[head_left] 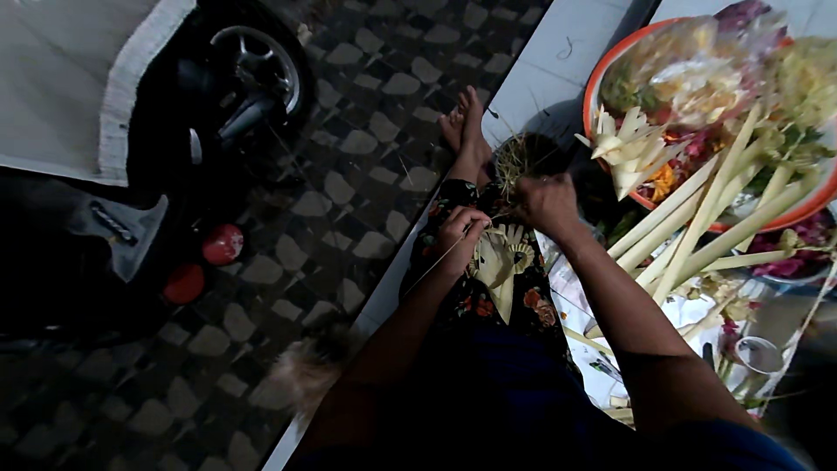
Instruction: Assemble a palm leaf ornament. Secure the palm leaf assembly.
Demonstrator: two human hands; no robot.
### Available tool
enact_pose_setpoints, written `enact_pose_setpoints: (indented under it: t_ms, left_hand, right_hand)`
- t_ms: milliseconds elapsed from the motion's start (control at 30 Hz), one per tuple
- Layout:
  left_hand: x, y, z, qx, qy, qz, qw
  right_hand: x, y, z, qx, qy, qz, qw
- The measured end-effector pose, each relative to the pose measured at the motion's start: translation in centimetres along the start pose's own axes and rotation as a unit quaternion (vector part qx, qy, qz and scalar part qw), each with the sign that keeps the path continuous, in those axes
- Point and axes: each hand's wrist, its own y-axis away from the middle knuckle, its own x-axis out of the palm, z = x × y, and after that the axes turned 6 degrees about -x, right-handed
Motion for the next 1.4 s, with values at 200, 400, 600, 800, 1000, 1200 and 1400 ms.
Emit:
enact_pose_setpoints:
  t_ms: [200, 400, 600, 800, 1000, 1200, 1400]
  left_hand:
    - [0.1, 0.0, 0.6, -0.012, -0.001, -0.009, 1.0]
    - [0.5, -0.1, 0.5, 0.0, 0.001, -0.008, 1.0]
    - [0.6, -0.1, 0.2, -0.002, -0.001, -0.006, 1.0]
    - [0.5, -0.3, 0.1, -0.085, 0.102, 0.03, 0.991]
    - [-0.2, -0.5, 0.6, -0.135, 0.116, 0.065, 0.982]
    - [-0.7, -0.3, 1.2, -0.109, 0.108, 0.089, 0.984]
    - [-1.4, -0.4, 1.5, -0.088, 0.094, 0.1, 0.987]
  right_hand:
    - [-3.9, 0.3, -1.2, 0.107, 0.005, -0.101, 0.989]
    - [-2.1, 1.0, 1.4, -0.025, -0.306, 0.085, 0.948]
    - [0.1, 0.6, 1.4, -0.032, -0.457, 0.145, 0.877]
    - [0.9, 0.7, 0.6, -0.035, -0.439, 0.109, 0.891]
    - [1.4, 1.1, 0.6, -0.013, -0.451, 0.116, 0.885]
    - [2.0, 1.3, 0.6, -0.011, -0.476, 0.107, 0.873]
    - [2.0, 1.2, 0.7, -0.005, -0.482, 0.11, 0.869]
